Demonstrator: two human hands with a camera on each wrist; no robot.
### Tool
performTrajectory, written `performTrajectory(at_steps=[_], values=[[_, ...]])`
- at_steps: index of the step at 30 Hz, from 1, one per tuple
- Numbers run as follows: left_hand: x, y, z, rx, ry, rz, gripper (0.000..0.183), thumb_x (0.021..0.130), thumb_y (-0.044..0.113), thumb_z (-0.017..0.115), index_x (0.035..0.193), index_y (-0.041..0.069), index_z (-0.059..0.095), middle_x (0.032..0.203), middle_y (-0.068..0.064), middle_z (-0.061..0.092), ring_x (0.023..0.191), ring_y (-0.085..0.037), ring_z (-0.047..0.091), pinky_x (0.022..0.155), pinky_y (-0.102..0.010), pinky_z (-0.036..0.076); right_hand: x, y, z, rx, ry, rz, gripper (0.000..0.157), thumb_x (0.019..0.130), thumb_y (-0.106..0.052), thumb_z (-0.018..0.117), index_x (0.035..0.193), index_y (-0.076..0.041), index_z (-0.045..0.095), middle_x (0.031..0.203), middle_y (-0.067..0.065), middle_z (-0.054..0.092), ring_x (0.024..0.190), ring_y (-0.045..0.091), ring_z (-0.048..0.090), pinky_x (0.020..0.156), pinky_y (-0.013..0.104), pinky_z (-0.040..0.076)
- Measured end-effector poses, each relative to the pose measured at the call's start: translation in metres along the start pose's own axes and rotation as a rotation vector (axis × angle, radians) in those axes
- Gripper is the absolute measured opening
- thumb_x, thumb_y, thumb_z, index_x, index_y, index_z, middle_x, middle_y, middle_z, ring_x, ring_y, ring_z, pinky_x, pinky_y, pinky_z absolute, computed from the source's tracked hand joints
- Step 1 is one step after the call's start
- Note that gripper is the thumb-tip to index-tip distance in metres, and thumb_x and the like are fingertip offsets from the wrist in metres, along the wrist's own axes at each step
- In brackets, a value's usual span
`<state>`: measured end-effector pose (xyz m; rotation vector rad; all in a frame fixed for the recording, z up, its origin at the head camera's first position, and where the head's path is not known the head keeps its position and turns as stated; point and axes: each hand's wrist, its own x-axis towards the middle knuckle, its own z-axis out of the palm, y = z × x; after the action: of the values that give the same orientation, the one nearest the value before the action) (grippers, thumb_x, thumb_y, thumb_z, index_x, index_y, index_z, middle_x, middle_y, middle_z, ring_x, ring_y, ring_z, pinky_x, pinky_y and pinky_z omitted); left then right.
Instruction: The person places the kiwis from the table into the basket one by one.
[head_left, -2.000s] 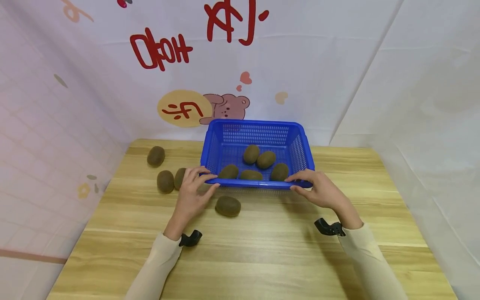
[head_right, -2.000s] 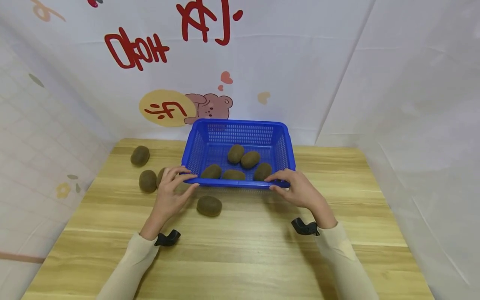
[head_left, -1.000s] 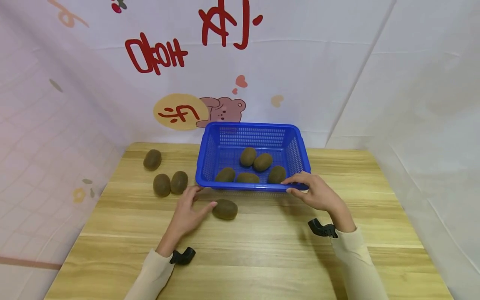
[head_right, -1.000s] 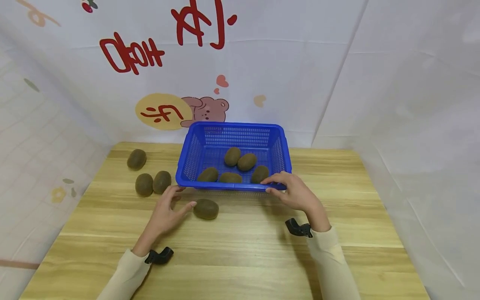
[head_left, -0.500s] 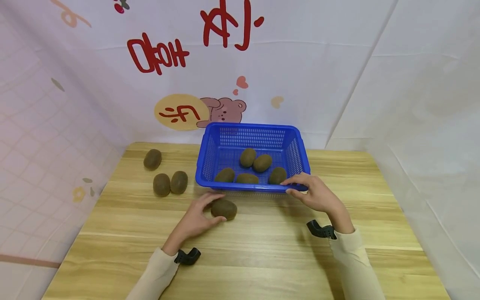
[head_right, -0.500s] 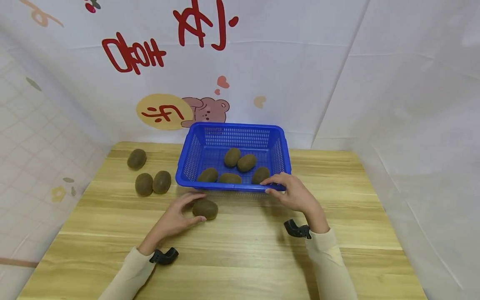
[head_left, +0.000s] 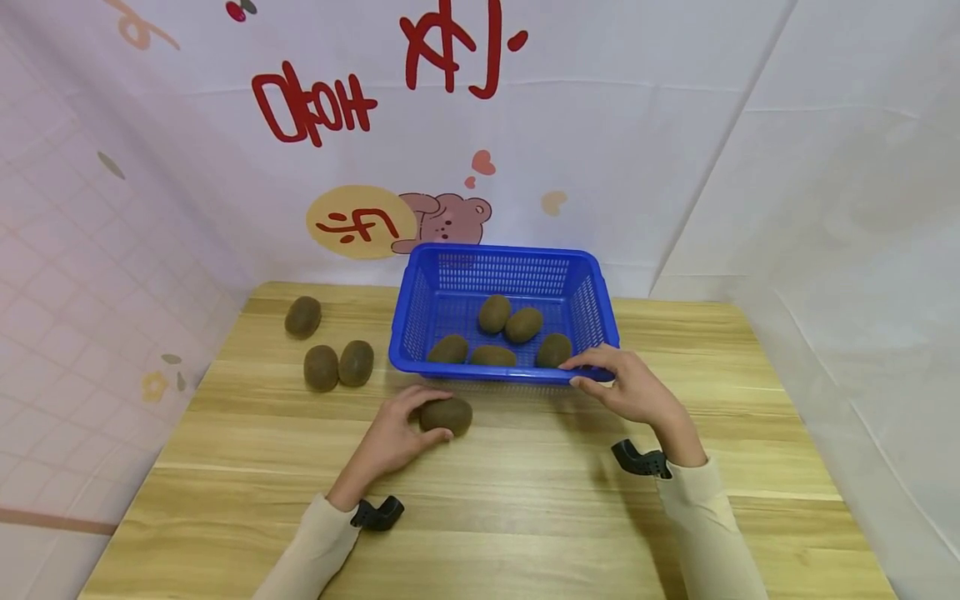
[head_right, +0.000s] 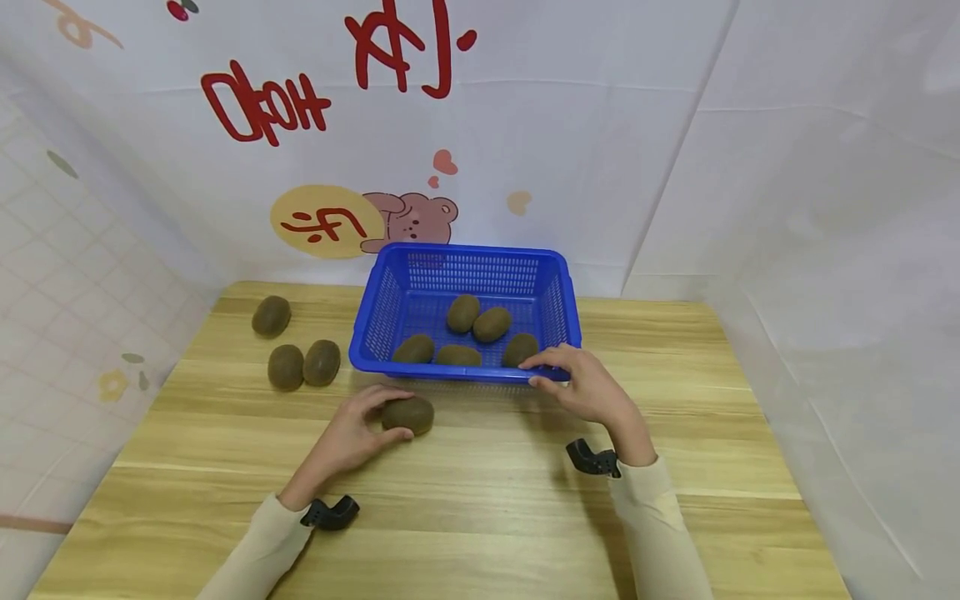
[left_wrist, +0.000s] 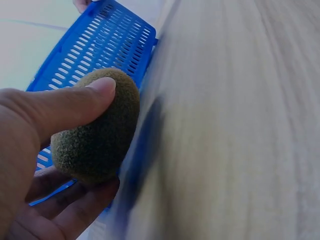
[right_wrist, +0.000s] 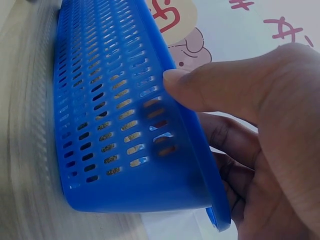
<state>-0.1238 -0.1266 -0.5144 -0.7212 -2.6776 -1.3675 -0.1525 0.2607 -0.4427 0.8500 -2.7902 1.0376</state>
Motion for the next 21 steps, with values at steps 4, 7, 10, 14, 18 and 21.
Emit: performTrajectory(at_steps=[4,7,10,14,18,21], values=[[0.001,0.006,-0.005,-0.007,0.017,0.023,0.053,0.075,0.021,0.094,0.124,0.02,0.074,0.12,0.002,0.072,0.115,-0.019,0.067,0.099,-0.041,0.056,0.0,0.0,0.0,0.003,0.006,0.001,0.021,0.094,-0.014,0.075,0.115,-0.014,0.078,0.104,-0.001,0.075,0.092,0.02,0.061,0.078,0.042,0.052],[0.002,0.011,-0.009,-0.012,0.024,0.045,0.053,0.075,0.02,0.094,0.124,0.02,0.073,0.119,0.001,0.072,0.113,-0.019,0.067,0.096,-0.038,0.058,0.0,0.0,0.0,0.006,0.008,-0.001,0.02,0.094,-0.014,0.075,0.115,-0.014,0.078,0.104,0.002,0.075,0.092,0.02,0.06,0.078,0.042,0.051],[0.003,0.015,-0.013,-0.012,0.029,0.074,0.053,0.075,0.021,0.093,0.125,0.019,0.073,0.119,0.001,0.072,0.111,-0.018,0.067,0.092,-0.034,0.059,0.0,0.001,0.0,0.006,0.009,-0.002,0.02,0.095,-0.014,0.075,0.115,-0.014,0.077,0.103,0.001,0.074,0.092,0.018,0.059,0.078,0.041,0.051],[0.003,0.02,-0.021,-0.011,0.028,0.082,0.052,0.077,0.025,0.092,0.125,0.021,0.073,0.12,0.004,0.071,0.112,-0.016,0.066,0.091,-0.031,0.059,0.0,0.001,0.001,0.002,0.014,-0.006,0.02,0.095,-0.014,0.075,0.114,-0.015,0.078,0.101,-0.004,0.073,0.091,0.017,0.059,0.077,0.04,0.051],[0.002,0.026,-0.03,-0.026,0.009,0.047,0.052,0.079,0.028,0.091,0.127,0.025,0.071,0.123,0.007,0.068,0.115,-0.014,0.064,0.091,-0.029,0.06,0.0,0.002,0.001,0.001,0.012,-0.015,0.021,0.094,-0.014,0.075,0.115,-0.015,0.077,0.102,-0.003,0.074,0.092,0.016,0.06,0.078,0.04,0.052],[0.003,0.033,-0.036,-0.038,0.009,0.046,0.052,0.08,0.028,0.09,0.128,0.026,0.07,0.123,0.007,0.067,0.114,-0.013,0.063,0.089,-0.029,0.061,0.0,0.003,0.002,-0.001,0.012,-0.024,0.02,0.095,-0.014,0.075,0.115,-0.015,0.077,0.103,-0.002,0.074,0.091,0.017,0.06,0.077,0.039,0.051]])
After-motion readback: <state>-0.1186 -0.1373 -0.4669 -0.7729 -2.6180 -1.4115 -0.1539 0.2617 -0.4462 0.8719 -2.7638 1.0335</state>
